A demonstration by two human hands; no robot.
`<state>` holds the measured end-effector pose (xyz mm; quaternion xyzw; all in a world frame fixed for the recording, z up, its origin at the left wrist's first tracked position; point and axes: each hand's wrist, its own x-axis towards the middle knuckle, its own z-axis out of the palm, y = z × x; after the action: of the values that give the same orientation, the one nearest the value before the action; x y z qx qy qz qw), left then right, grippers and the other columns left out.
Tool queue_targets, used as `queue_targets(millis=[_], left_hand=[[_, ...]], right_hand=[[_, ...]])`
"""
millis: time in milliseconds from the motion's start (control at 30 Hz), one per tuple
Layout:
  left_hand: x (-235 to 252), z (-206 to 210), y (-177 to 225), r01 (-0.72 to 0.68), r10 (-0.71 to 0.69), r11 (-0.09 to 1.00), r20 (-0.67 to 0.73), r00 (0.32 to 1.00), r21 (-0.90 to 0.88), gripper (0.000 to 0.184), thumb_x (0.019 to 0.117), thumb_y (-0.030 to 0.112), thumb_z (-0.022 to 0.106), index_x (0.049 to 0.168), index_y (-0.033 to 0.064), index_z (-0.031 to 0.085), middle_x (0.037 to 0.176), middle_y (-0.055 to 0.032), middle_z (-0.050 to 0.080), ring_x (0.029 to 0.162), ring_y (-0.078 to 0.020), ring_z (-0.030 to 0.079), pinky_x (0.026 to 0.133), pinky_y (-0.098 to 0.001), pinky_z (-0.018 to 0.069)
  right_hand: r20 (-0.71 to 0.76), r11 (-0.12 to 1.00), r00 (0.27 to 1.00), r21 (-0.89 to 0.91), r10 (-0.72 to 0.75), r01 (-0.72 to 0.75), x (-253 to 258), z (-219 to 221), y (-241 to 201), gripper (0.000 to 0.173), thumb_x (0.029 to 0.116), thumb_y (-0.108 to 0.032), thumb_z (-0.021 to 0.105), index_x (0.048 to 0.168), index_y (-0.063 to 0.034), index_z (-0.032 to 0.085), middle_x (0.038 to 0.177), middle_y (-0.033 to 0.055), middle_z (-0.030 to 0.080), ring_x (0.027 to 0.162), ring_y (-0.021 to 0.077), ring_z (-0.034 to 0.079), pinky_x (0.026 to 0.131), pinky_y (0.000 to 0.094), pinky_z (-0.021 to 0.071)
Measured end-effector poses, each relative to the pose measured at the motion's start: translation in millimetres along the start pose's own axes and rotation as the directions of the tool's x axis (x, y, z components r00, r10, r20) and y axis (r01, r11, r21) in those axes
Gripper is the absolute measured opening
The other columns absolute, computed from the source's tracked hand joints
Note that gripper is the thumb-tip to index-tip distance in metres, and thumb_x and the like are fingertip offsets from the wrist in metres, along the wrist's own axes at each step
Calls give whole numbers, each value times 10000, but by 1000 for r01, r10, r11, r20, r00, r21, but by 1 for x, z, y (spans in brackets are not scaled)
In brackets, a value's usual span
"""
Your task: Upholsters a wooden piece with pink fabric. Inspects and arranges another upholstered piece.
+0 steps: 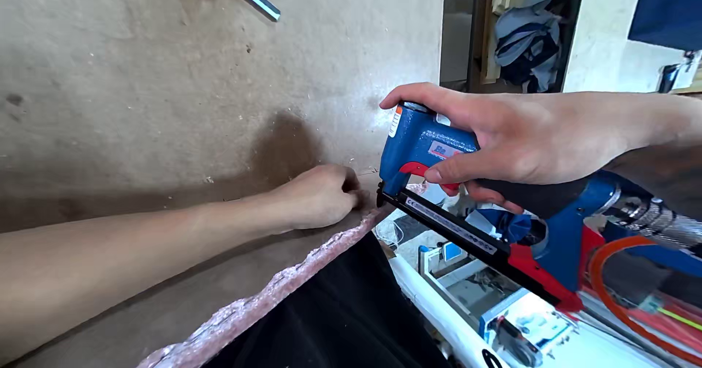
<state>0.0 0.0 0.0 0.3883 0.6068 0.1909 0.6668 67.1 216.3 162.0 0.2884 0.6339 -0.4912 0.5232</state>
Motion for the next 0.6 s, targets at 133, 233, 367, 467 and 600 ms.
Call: queue_targets(millis=[133,233,367,467,600], left_hand=[[-45,-23,14,-64,58,989,49,997,134,464,948,673,565,981,247,746,748,72,664,667,-64,630,617,-335,558],[-58,-16,23,-246,264,901,0,965,357,291,943,568,642,932,287,717,765,143,640,597,11,571,546,-239,532],[-66,-13,34,-278,361,735,-9,932,619,292,999,483,549,882,257,692,816,97,634,689,-59,607,605,-325,547],[-77,-5,42,-203,336,651,-38,941,731,399,1024,521,487,1056,174,681,1018,-3,621,794,-160,660,649,-389,583],[-76,-2,49,-258,379,551,38,925,793,372,1043,439,482,903,170,696,894,-2,620,762,-172,642,622,-388,553]], right_hand=[[-277,718,900,-694,-336,55,12,17,3,957,861,-200,705,1620,-451,180,803,-1,643,575,164,603,476,404,506],[-323,601,710,-780,-625,174,62,34,20,987,771,-161,703,1637,-311,255,711,28,619,545,212,584,487,451,491],[-348,556,454,-675,-820,486,140,39,45,638,868,-76,751,1468,-144,543,1223,61,721,1077,168,704,973,395,580],[-532,579,262,-609,-805,543,128,71,62,413,1015,-285,618,1353,-49,646,1328,86,677,1261,181,624,1085,414,515],[-557,540,92,-731,-825,416,92,140,117,871,881,-672,623,1433,-2,553,1385,174,632,1366,327,533,1178,518,414]])
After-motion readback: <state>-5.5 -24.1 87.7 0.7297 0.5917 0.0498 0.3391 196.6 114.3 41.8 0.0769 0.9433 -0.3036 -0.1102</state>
